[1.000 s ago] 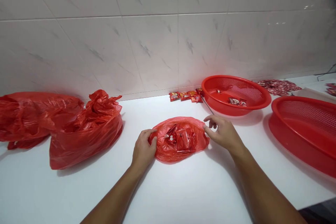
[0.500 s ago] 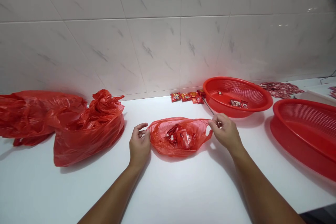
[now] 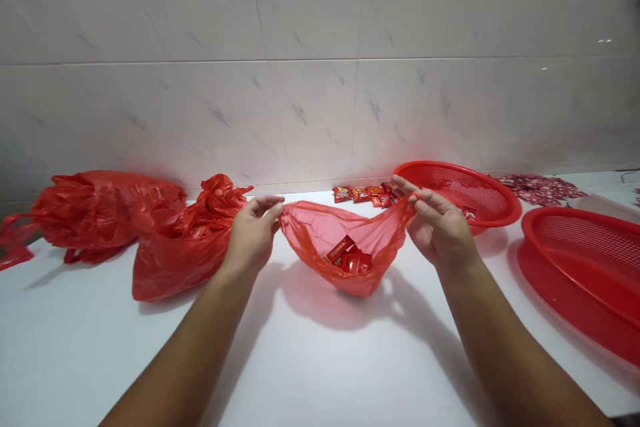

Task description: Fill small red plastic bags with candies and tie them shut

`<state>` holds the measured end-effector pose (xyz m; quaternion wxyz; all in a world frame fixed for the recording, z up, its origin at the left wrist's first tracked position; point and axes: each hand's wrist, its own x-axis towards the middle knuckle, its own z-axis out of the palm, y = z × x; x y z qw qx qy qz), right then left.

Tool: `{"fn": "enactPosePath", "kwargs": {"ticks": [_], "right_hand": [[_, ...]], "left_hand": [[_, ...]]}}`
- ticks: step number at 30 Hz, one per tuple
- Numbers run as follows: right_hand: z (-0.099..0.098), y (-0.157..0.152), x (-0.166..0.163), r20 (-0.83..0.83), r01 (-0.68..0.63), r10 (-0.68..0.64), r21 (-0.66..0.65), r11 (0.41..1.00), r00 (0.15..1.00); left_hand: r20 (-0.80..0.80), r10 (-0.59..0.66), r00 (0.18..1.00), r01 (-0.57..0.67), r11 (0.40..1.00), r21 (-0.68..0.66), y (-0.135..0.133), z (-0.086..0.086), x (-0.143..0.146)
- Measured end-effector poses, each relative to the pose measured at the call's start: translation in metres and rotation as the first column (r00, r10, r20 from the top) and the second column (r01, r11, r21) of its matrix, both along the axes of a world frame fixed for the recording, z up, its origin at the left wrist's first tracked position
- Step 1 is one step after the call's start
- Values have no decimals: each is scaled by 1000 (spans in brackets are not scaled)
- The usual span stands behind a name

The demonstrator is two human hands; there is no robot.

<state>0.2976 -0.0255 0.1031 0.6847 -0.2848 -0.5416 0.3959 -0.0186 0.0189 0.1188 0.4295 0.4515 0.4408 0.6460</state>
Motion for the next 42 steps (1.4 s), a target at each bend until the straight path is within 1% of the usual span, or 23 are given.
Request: {"fn": "enactPosePath", "kwargs": {"ticks": [1, 3, 4, 6, 9, 13, 15, 17, 19, 21, 22, 23, 25, 27, 28, 31, 32, 34, 36, 37, 38, 40, 42], "right_hand": [[15, 1, -6, 16, -8, 7, 23, 1000, 1000], [41, 2, -17, 12, -25, 24, 54, 998, 1000], [50, 2, -23, -8, -22, 22, 74, 997, 1000], [61, 1, -34, -56, -3, 10, 117, 993, 998], [64, -1, -47, -98, 37, -22, 156, 987, 995], [63, -3, -50, -56, 91, -85, 107, 990, 995], [63, -5, -43, 35, 122, -125, 72, 990, 992], [63, -7, -30, 187, 185, -191, 49, 982, 964], [60, -9, -16, 364, 302, -294, 34, 953, 884], [56, -10, -3, 487, 429, -389, 32, 903, 782], [54, -10, 1, 510, 465, -410, 23, 885, 756], [52, -9, 4, 506, 474, -411, 5, 880, 758], [50, -7, 7, 438, 436, -375, -45, 899, 817], [50, -5, 6, 394, 378, -316, -90, 921, 863], [52, -5, 4, 406, 360, -289, -109, 926, 867], [57, -7, -3, 508, 338, -215, -165, 927, 834], [59, -8, -5, 525, 333, -198, -176, 926, 828], [61, -11, -8, 515, 305, -175, -180, 935, 839], [62, -13, -9, 449, 257, -163, -156, 954, 878], [62, -13, -9, 401, 240, -168, -135, 961, 900], [61, -13, -9, 351, 232, -179, -114, 966, 919], [60, -10, -9, 278, 253, -221, -88, 963, 935], [58, -7, -9, 274, 292, -257, -97, 951, 927]], "left_hand": [[114, -60, 992, 61, 998, -10, 0, 17, 2], [260, -137, 956, 137, 990, 21, -4, 45, 6], [289, -153, 945, 144, 988, 54, -7, 54, 9], [284, -156, 946, 124, 984, 127, -14, 65, 14], [198, -162, 967, 124, 974, 192, -23, 66, 19], [29, -167, 985, 155, 957, 246, -28, 66, 15], [-73, -172, 982, 185, 956, 227, -28, 67, 11], [-148, -193, 970, 217, 961, 169, -27, 67, 7], [-170, -206, 964, 229, 965, 127, -26, 65, 5], [-178, -206, 962, 228, 967, 116, -23, 62, 7], [-197, -205, 959, 230, 967, 113, -22, 60, 8], [-229, -196, 954, 226, 968, 113, -20, 58, 9], [-336, -143, 931, 191, 975, 116, -19, 54, 12], [-513, -104, 852, 155, 986, 57, -19, 53, 13], [-620, -115, 776, 141, 990, -8, -20, 52, 13], [-861, -253, 441, 82, 967, -242, -24, 49, 14], [-887, -314, 338, 62, 948, -311, -24, 48, 14], [-877, -434, 204, 45, 899, -435, -24, 45, 16], [-848, -505, 161, 50, 862, -504, -22, 44, 18], [-859, -485, 166, 54, 874, -483, -21, 45, 19], [-889, -420, 183, 48, 907, -419, -20, 46, 20], [-949, -227, 220, -12, 972, -236, -19, 51, 20], [-968, -91, 234, -99, 988, -117, -20, 55, 18]]}}
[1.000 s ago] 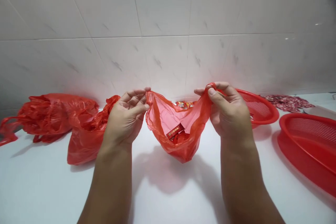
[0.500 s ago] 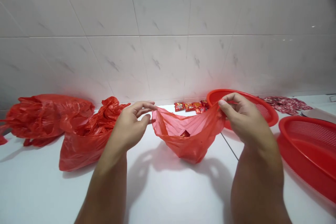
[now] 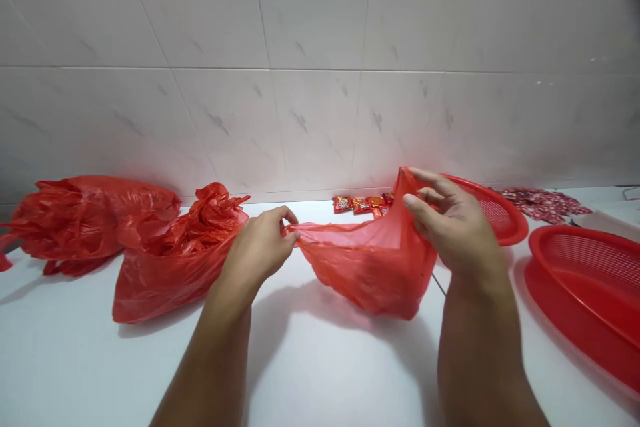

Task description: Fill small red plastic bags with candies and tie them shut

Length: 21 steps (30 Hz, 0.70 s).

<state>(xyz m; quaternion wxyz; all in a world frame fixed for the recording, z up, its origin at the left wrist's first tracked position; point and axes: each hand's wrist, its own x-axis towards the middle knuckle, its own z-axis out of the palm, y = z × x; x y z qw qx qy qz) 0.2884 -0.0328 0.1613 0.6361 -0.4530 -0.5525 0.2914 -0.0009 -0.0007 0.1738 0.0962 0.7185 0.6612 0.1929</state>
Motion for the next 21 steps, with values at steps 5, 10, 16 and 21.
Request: {"fn": "enactPosePath", "kwargs": {"ticks": [5, 10, 16, 21], "right_hand": [[-1, 0, -3, -48, 36, -32, 82, 996, 998], [0, -1, -7, 27, 18, -19, 41, 999, 999], [-3, 3, -4, 43, 82, -84, 40, 996, 996], [-3, 5, 1, 52, 122, -122, 7, 992, 991]], "left_hand": [[201, 17, 979, -57, 980, 192, -5, 7, -7], [311, -33, 950, -70, 947, 313, -8, 4, -6], [462, -103, 881, -111, 904, 414, -4, 2, -8], [635, -220, 740, -60, 919, 389, -8, 12, -9]]}}
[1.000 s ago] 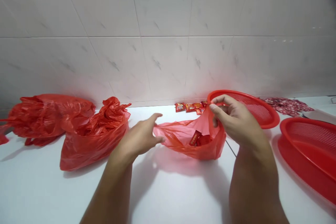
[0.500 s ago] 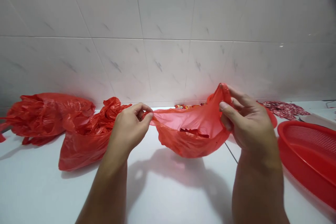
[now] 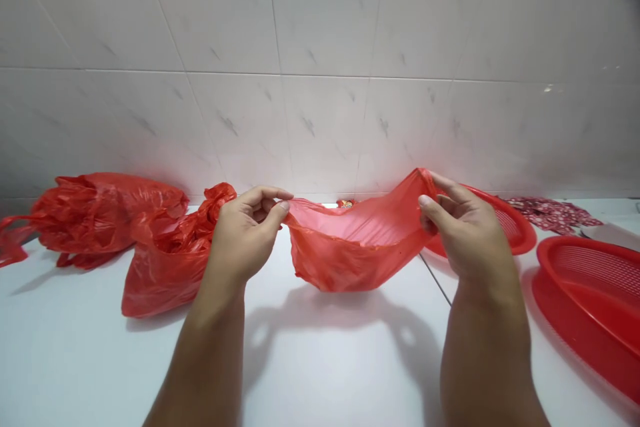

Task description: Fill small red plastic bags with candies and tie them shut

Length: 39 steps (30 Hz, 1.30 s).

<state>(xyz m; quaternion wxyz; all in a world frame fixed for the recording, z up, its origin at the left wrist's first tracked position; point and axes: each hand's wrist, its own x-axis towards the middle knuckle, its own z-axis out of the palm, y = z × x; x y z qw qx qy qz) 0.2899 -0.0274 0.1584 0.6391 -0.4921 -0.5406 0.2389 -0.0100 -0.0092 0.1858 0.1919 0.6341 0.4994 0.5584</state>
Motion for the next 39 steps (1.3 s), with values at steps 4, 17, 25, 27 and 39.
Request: {"fn": "enactPosePath", "kwargs": {"ticks": [4, 17, 25, 27, 39], "right_hand": [[1, -1, 1, 41, 25, -22, -53, 998, 999], [-5, 2, 2, 240, 71, -32, -156, 985, 970], [-3, 1, -3, 25, -169, 167, 50, 984, 986], [-2, 1, -3, -56, -197, 205, 128, 972, 977], [-1, 0, -14, -204, -69, 125, 258, 964, 971]], "left_hand": [[-21, -6, 1000, 4, 997, -74, -2, 4, -1], [-130, -112, 985, 95, 987, -133, -14, 3, -2], [-204, -31, 978, 23, 999, -42, -15, 6, -4], [-209, 17, 978, -24, 999, -27, -15, 8, -6], [78, -67, 995, 70, 997, -41, -17, 12, -4]]}}
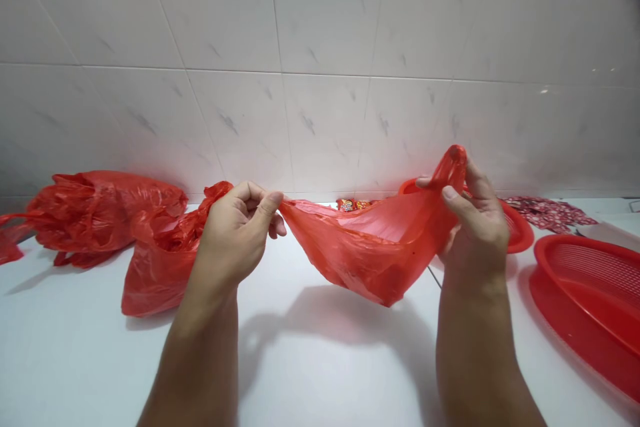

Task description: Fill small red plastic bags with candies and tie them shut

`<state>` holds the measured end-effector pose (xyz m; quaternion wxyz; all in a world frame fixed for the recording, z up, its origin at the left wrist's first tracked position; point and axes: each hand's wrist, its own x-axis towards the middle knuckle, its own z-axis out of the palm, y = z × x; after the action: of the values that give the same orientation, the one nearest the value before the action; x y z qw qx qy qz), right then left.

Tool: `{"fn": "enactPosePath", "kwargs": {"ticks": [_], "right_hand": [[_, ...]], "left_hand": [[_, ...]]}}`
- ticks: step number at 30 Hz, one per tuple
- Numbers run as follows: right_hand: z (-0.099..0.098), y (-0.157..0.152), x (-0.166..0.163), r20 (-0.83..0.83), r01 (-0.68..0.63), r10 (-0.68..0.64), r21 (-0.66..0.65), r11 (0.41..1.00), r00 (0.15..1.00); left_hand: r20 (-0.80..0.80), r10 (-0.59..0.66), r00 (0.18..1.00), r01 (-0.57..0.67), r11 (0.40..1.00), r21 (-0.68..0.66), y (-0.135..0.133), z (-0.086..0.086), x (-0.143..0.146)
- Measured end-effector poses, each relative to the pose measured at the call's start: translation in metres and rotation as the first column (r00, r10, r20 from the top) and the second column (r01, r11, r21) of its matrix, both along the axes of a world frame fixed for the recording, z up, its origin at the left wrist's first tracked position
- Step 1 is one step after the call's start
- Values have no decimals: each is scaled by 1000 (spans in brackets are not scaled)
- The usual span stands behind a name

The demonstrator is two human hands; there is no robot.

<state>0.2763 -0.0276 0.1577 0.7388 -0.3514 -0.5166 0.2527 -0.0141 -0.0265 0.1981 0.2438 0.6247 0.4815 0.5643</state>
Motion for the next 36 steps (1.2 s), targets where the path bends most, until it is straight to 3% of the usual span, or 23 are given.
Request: {"fn": "enactPosePath", "kwargs": {"ticks": [4, 6, 8, 11, 13, 17, 20, 25, 28, 33, 36], "right_hand": [[1, -3, -4, 42, -89, 90, -18, 996, 995], [3, -5, -7, 105, -172, 183, -107, 979, 977], [4, -7, -13, 150, -312, 351, -232, 921, 924], [6, -9, -29, 158, -536, 639, -416, 734, 753], [7, -10, -43, 182, -579, 722, -482, 658, 668], [5, -9, -68, 331, -547, 751, -528, 650, 572], [1, -8, -75, 333, -548, 781, -569, 614, 528], [-1, -3, -62, 192, -581, 799, -594, 557, 569], [-2, 1, -53, 127, -596, 766, -553, 582, 630], [-6, 5, -54, 95, -586, 725, -522, 619, 682], [-7, 8, -58, 44, -546, 644, -489, 680, 764]], "left_hand": [[169, -311, 935, 325, 944, -62, 1, -3, 6], [201, -404, 892, 428, 899, -94, 0, -5, 10], [189, -450, 873, 475, 872, -121, -1, -6, 16], [62, -451, 890, 455, 882, -121, -4, -9, 25], [-70, -405, 912, 399, 913, -82, -6, -11, 30], [-281, -262, 923, 281, 959, 30, -9, -14, 34], [-321, -274, 907, 296, 955, 20, -8, -14, 33], [-299, -318, 900, 297, 948, -114, -6, -10, 27], [-343, -365, 866, 320, 930, -182, -7, -9, 25], [-395, -295, 870, 265, 955, -131, -7, -12, 29], [-402, -266, 876, 238, 964, -119, -7, -13, 29]]}}
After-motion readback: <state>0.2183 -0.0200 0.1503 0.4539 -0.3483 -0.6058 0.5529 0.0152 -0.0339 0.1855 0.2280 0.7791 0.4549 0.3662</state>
